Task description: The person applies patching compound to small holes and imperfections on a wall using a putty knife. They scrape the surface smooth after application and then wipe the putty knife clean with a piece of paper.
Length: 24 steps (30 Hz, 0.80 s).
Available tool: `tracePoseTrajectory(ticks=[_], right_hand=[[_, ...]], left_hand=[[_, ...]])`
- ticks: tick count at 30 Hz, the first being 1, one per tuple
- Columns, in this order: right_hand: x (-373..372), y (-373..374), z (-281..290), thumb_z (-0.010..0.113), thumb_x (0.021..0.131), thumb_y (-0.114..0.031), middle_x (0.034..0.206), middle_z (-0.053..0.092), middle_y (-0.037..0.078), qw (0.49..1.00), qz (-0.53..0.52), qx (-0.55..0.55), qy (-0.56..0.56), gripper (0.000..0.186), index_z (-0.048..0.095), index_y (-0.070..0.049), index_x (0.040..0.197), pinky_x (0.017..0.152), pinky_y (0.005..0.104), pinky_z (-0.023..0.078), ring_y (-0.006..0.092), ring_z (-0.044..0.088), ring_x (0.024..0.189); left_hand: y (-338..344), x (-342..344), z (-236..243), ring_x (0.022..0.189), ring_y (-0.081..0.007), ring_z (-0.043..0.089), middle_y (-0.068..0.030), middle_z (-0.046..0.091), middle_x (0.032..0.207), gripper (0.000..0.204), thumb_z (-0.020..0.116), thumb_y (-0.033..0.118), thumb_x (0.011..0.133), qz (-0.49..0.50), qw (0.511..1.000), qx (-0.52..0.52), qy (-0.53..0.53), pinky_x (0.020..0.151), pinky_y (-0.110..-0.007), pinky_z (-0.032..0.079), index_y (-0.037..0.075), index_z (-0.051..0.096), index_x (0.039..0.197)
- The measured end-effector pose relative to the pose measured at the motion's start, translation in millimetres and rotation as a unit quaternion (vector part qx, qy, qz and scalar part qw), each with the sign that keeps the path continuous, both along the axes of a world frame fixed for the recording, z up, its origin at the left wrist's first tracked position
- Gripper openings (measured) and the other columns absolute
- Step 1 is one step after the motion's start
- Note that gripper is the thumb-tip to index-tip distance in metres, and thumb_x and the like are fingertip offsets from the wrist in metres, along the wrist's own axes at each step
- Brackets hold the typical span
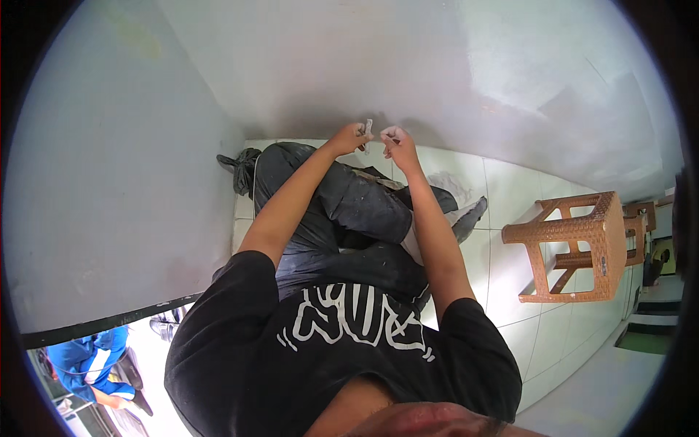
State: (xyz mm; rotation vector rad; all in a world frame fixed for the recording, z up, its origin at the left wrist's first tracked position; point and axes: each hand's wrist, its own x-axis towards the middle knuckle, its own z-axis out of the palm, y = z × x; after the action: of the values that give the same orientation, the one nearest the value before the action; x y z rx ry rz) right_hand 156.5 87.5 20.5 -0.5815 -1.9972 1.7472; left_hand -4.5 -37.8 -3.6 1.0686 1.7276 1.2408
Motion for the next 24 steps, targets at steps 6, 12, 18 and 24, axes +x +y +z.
tracePoseTrajectory(ticks=[6, 12, 18, 24], right_hand=[[0.3, -16.8, 29.0, 0.082, 0.081, -0.032, 0.069, 0.052, 0.004, 0.944, -0.108, 0.306, 0.052, 0.041, 0.052, -0.005, 0.087, 0.053, 0.0311, 0.043, 0.0141, 0.047, 0.056], [2.7, -14.7, 28.5, 0.081, 0.082, -0.036, 0.065, 0.048, 0.008, 0.899, -0.139, 0.411, 0.058, 0.045, 0.049, -0.004, 0.076, 0.052, 0.0347, 0.039, 0.0216, 0.044, 0.055], [2.4, -0.9, -1.8, 0.076, 0.087, -0.029, 0.061, 0.051, 0.009, 0.945, -0.080, 0.316, 0.019, 0.037, 0.055, -0.001, 0.076, 0.052, 0.0350, 0.039, 0.0192, 0.045, 0.054], [-0.5, -7.1, -3.1, 0.072, 0.090, -0.020, 0.072, 0.065, 0.004, 0.995, -0.038, 0.090, 0.003, 0.019, 0.068, -0.002, 0.092, 0.052, 0.0275, 0.044, 0.0101, 0.052, 0.055]], left_hand=[[-3.4, -1.6, 5.7, 0.068, -0.0126, 0.066, -0.0044, 0.067, 0.077, 0.031, 0.062, 0.034, 0.097, 0.010, 1.000, 0.010, 0.007, 0.056, -0.029, 0.049, 0.003, 0.058, 0.101], [-5.4, 0.5, 24.1, 0.069, -0.0126, 0.066, -0.0048, 0.067, 0.077, 0.036, 0.064, 0.038, 0.096, 0.030, 0.999, -0.015, -0.029, 0.057, -0.028, 0.050, 0.003, 0.059, 0.102], [-1.7, 4.6, 24.2, 0.072, -0.0121, 0.065, -0.0046, 0.069, 0.082, 0.035, 0.067, 0.038, 0.094, 0.026, 0.998, -0.002, -0.062, 0.060, -0.029, 0.051, 0.004, 0.061, 0.103], [-1.3, -0.4, 5.1, 0.073, -0.0103, 0.063, -0.0023, 0.069, 0.082, 0.029, 0.071, 0.034, 0.090, -0.018, 1.000, -0.013, -0.014, 0.062, -0.028, 0.049, 0.006, 0.066, 0.095]])
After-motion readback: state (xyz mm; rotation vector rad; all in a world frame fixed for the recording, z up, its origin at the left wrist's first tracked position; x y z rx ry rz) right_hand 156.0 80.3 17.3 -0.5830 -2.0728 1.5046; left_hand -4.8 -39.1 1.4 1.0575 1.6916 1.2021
